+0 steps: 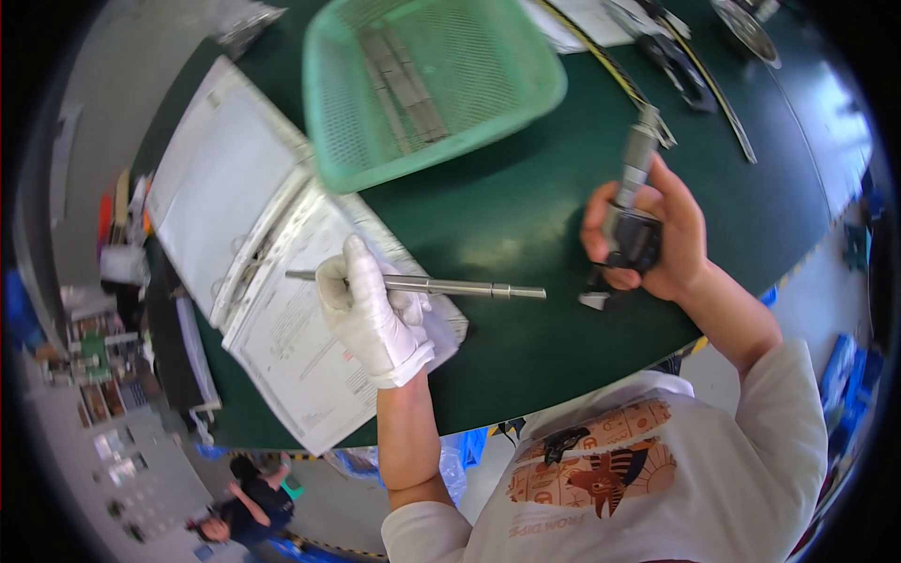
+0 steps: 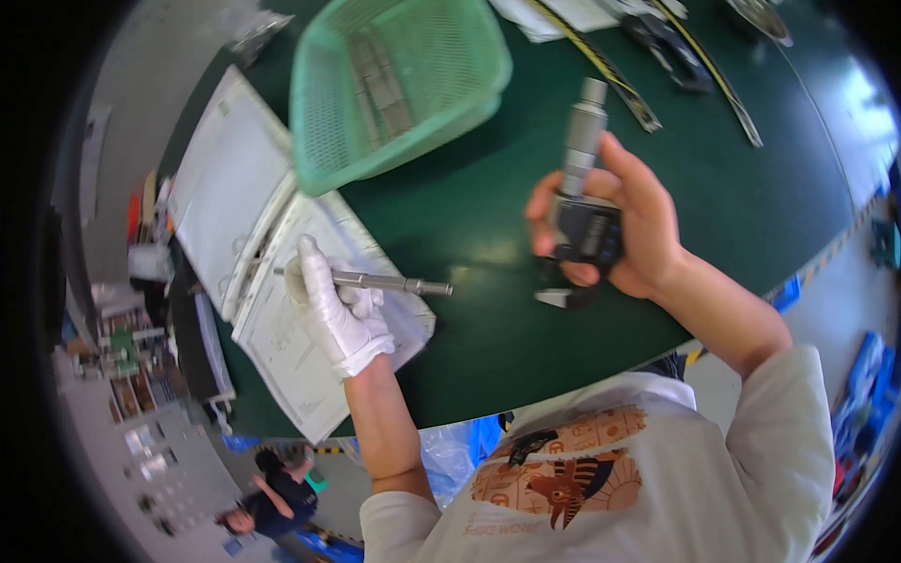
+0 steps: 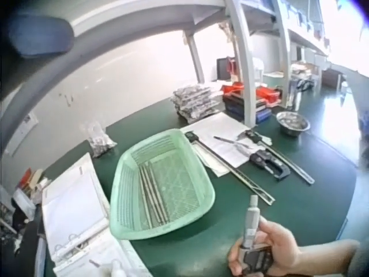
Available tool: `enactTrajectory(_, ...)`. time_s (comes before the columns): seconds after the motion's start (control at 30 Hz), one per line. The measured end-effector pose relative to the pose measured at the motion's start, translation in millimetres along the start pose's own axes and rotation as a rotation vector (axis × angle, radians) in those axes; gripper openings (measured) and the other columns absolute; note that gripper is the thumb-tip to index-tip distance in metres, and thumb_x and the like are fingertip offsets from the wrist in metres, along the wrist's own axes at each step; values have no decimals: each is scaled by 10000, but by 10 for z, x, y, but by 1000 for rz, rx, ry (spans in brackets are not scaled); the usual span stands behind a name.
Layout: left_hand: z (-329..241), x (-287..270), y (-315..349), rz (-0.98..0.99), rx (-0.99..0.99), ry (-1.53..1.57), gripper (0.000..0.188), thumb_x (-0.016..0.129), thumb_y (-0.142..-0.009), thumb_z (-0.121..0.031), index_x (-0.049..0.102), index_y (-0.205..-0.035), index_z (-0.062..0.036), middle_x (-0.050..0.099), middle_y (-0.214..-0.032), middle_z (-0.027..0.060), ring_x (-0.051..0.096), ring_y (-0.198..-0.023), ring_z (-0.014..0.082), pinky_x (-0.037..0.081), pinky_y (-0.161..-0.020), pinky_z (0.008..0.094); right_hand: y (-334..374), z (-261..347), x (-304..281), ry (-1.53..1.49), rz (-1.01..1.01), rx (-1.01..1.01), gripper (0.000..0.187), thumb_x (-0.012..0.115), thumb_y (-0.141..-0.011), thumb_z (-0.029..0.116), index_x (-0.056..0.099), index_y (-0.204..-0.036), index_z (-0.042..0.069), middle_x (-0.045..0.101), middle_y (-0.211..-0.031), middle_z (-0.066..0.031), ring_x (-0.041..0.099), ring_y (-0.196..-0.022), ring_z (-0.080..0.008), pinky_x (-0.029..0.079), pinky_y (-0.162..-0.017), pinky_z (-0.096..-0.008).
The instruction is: Measuring the diameter and length of metal rods using digital calipers and a micrometer at a quality control station.
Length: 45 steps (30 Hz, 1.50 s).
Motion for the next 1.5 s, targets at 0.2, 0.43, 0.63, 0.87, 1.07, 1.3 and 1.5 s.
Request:
enactTrajectory(0.2, 265, 238, 201, 158, -89, -70, 239, 563, -799, -119, 352, -699, -67, 432, -487, 54, 410, -313, 103, 345, -286, 206, -46, 22, -55, -63, -25, -10, 651, 216, -811, 572, 512, -854, -6, 557, -684, -131, 444, -422, -137, 362, -391, -220)
enactTrajectory(0.43, 283, 223, 294, 117, -9, -155, 200, 553, -800, -89, 365, -729, -74, 421, -496, 46, 400, -317, 110, 357, -296, 212, 1, -26, -37, -85, 19, 51, 666, 192, -822, 567, 517, -872, -12, 554, -683, -163, 437, -389, -152, 377, -357, -223)
enactTrajectory(0.63, 297, 238, 318, 162, 26, -193, 185, 537, -801, -59, 363, -738, -73, 409, -490, 48, 386, -313, 111, 351, -296, 212, -16, -54, -33, -80, 51, 106, 669, 186, -828, 554, 528, -859, -20, 564, -688, -156, 436, -396, -143, 370, -369, -226)
enactTrajectory(0.87, 299, 235, 323, 184, 43, -203, 190, 544, -793, -50, 364, -736, -69, 410, -490, 51, 383, -312, 113, 343, -296, 213, -9, -40, 0, -69, 34, 130, 588, 197, -850, 469, 516, -851, -25, 575, -676, -123, 406, -371, -137, 355, -403, -235)
enactTrajectory(1.07, 286, 257, 364, 148, 83, -243, 190, 540, -794, -43, 362, -731, -66, 405, -484, 50, 382, -318, 114, 341, -300, 213, -16, -57, 4, -71, 58, 147, 589, 223, -843, 482, 515, -845, -30, 578, -679, -126, 408, -367, -138, 356, -403, -231)
enactTrajectory(1.3, 293, 229, 324, 177, 50, -219, 195, 539, -795, -42, 359, -725, -69, 401, -480, 49, 373, -309, 111, 341, -298, 213, -14, -60, 11, -58, 52, 138, 632, 230, -825, 530, 530, -848, -26, 575, -679, -137, 428, -388, -131, 350, -372, -222)
enactTrajectory(1.5, 298, 242, 325, 175, 43, -225, 195, 538, -795, -41, 359, -726, -69, 401, -476, 51, 369, -307, 110, 338, -302, 212, -10, -63, 9, -50, 49, 112, 575, 322, -815, 516, 531, -809, -20, 579, -653, -107, 409, -363, -123, 342, -373, -218)
Point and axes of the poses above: each hand's wrist, its own y-axis away from the middle knuckle, its own x-axis out of the palm, z = x × y, the point moved 2 cm from there along -y, towards the middle knuckle
